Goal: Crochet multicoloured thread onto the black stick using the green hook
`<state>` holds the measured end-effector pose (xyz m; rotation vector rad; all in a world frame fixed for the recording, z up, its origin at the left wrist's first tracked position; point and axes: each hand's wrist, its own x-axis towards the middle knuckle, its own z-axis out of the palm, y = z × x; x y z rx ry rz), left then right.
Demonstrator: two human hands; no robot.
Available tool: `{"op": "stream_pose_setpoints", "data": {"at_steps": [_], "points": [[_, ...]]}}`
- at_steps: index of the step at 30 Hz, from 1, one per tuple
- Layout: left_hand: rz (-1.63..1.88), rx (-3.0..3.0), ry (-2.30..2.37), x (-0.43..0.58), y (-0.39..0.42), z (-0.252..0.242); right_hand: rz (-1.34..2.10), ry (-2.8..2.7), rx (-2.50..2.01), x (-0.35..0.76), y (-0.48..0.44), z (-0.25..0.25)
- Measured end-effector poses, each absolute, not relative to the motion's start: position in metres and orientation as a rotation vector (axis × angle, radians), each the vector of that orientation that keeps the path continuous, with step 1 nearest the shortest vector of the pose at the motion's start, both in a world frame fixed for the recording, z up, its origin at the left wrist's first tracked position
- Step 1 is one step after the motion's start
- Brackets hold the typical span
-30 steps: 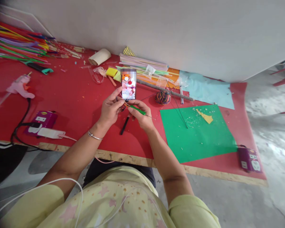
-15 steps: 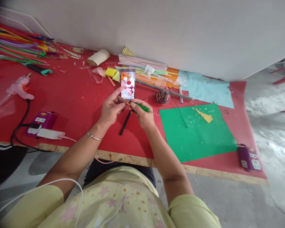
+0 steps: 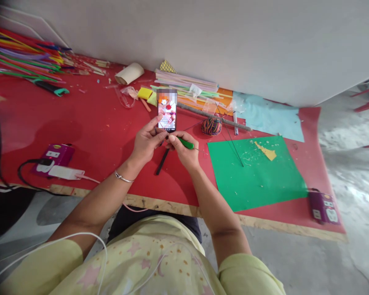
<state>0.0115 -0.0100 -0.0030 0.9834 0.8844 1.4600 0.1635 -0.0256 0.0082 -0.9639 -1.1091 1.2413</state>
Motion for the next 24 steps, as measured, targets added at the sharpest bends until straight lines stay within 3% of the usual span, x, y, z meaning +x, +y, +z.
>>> {"op": "stream_pose_setpoints", "data": {"at_steps": [6,24], "points": [[1.419,0.964,0.827,0.011,-0.009,-0.003,1.341,-1.008,-0.883,0.168,-0.023,0.005],[1.516,1.001,0.981,0.011,-0.003,-0.019,1.194,-1.156,-0.971,0.166,-0.023,0.0]]}}
